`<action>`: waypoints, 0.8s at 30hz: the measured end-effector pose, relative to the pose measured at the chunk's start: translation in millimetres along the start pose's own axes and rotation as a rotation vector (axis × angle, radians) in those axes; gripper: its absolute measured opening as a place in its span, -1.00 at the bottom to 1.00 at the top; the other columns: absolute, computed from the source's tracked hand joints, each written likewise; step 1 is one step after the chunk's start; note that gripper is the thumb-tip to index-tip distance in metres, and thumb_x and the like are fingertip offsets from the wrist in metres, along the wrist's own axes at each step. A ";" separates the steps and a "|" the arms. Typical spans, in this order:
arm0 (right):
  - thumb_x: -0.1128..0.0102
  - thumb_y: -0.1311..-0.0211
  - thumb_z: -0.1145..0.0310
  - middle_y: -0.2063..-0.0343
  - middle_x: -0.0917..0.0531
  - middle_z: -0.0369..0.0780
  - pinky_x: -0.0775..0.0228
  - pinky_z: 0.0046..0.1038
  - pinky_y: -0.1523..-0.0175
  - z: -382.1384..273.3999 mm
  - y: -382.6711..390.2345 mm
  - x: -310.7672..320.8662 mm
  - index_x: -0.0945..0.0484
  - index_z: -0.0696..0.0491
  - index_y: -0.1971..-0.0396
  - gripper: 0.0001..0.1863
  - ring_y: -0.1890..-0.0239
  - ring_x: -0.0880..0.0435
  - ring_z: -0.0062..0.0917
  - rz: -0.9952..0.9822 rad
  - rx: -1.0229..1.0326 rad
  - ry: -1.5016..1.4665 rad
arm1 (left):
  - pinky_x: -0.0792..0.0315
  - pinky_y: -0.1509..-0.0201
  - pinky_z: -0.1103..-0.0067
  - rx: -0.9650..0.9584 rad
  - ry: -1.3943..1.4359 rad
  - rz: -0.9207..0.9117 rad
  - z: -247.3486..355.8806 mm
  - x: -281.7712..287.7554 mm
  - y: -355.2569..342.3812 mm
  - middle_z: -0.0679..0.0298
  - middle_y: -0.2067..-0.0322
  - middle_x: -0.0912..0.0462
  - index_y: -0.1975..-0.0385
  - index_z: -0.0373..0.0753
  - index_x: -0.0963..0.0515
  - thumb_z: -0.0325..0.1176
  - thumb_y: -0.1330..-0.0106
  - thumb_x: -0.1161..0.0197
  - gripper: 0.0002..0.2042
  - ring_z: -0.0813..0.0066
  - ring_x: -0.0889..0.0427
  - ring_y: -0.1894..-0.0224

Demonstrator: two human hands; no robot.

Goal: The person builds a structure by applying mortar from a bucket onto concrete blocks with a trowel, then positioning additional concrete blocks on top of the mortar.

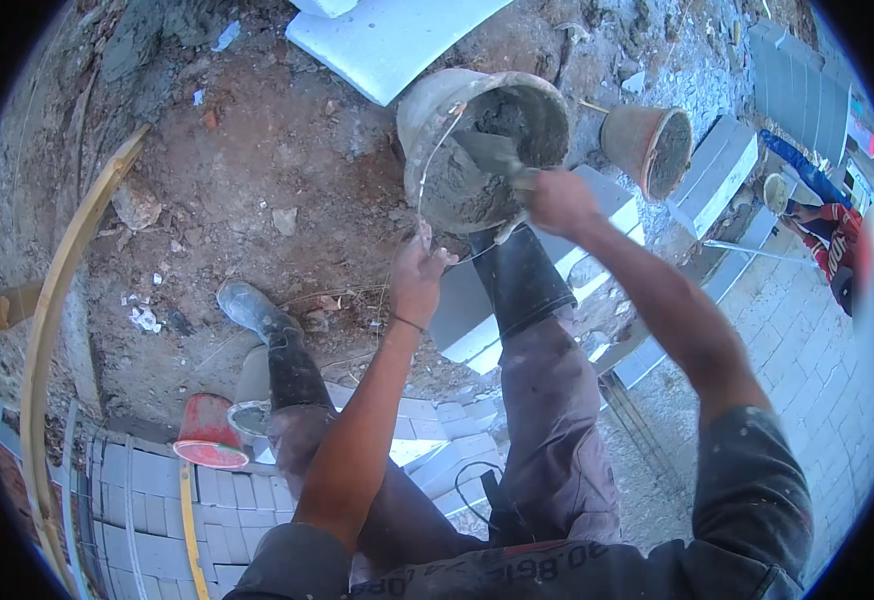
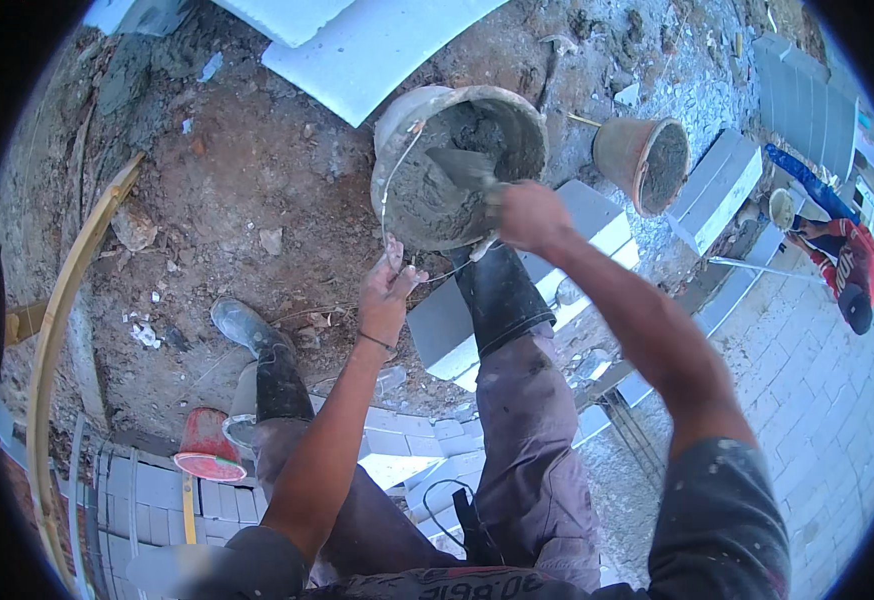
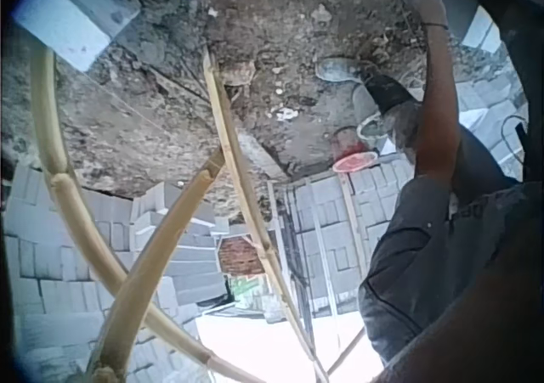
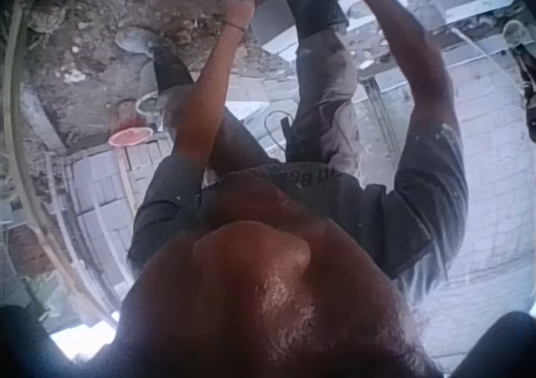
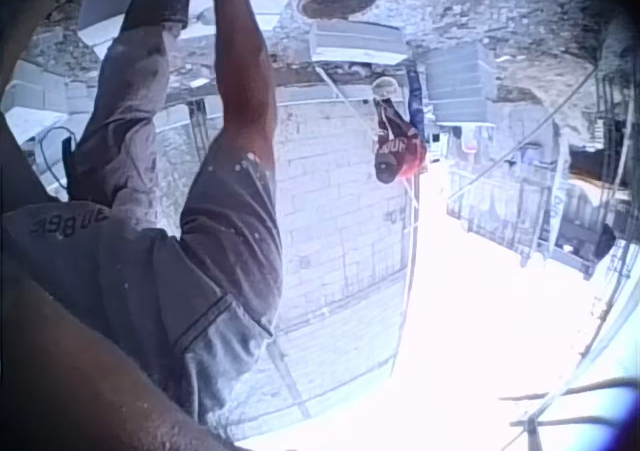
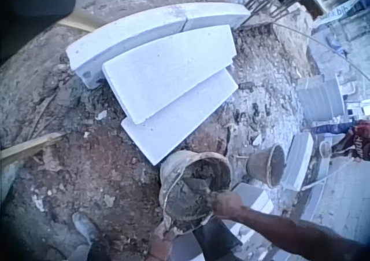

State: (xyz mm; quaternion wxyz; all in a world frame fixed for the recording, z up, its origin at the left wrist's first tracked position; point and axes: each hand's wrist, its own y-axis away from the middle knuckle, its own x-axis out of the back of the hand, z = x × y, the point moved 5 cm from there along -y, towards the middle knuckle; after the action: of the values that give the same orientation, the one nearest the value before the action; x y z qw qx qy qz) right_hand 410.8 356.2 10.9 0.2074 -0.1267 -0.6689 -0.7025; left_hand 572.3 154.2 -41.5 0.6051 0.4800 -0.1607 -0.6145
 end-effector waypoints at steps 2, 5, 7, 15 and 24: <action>-0.11 -0.11 0.31 0.43 -0.71 0.03 -0.60 -0.18 0.05 -19.4 -18.3 -22.2 -0.71 0.13 0.43 -0.75 0.30 -0.73 -0.05 -0.012 0.051 -0.047 | -0.57 -0.10 0.48 -0.007 0.011 0.026 4.3 -1.3 0.2 0.03 -0.42 -0.20 -0.38 -0.49 -0.16 -0.58 -0.45 -0.07 -0.48 0.47 -0.46 -0.23; -0.14 -0.18 0.23 0.45 -0.70 0.05 -0.59 -0.15 0.08 -21.0 -16.0 -43.1 -0.70 0.15 0.45 -0.71 0.31 -0.72 -0.02 0.062 0.097 -0.174 | -0.55 0.03 0.59 0.013 0.183 0.213 8.8 8.2 1.3 0.10 -0.12 -0.55 -0.27 -0.55 -0.31 -0.53 -0.41 -0.12 -0.55 0.49 -0.67 0.06; -0.17 -0.23 0.16 0.50 -0.68 0.07 -0.57 -0.11 0.16 -7.5 -2.0 -45.6 -0.67 0.17 0.50 -0.64 0.36 -0.69 0.03 0.106 0.170 -0.299 | -0.58 0.00 0.57 0.003 0.103 0.125 11.6 5.0 0.2 0.12 -0.23 -0.47 -0.29 -0.53 -0.29 -0.54 -0.42 -0.10 -0.54 0.52 -0.61 -0.02; -0.23 -0.24 0.16 0.57 -0.61 0.08 -0.51 -0.11 0.31 -5.9 -3.7 -55.0 -0.61 0.14 0.51 -0.68 0.43 -0.62 0.07 0.161 0.153 -0.494 | -0.60 -0.13 0.44 -0.059 0.115 0.059 5.0 -5.3 4.1 0.12 -0.49 -0.01 -0.39 -0.48 -0.12 -0.64 -0.41 -0.07 -0.45 0.34 -0.16 -0.46; -0.29 -0.25 0.21 0.59 -0.62 -0.03 -0.43 -0.19 0.42 -17.9 21.0 -85.3 -0.56 0.16 0.37 -0.72 0.52 -0.64 -0.07 0.363 0.187 -0.721 | -0.52 -0.29 0.33 -0.106 0.034 -0.054 -6.2 0.2 -0.7 0.12 -0.53 0.18 -0.44 -0.43 -0.02 -0.64 -0.43 -0.05 -0.40 0.27 0.02 -0.53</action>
State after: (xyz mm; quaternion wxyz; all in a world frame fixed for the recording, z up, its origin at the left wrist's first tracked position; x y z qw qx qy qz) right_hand 497.5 348.4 -10.7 0.0909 -0.4611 -0.7265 -0.5013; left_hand 576.7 156.4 -45.1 0.6154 0.4617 -0.1047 -0.6302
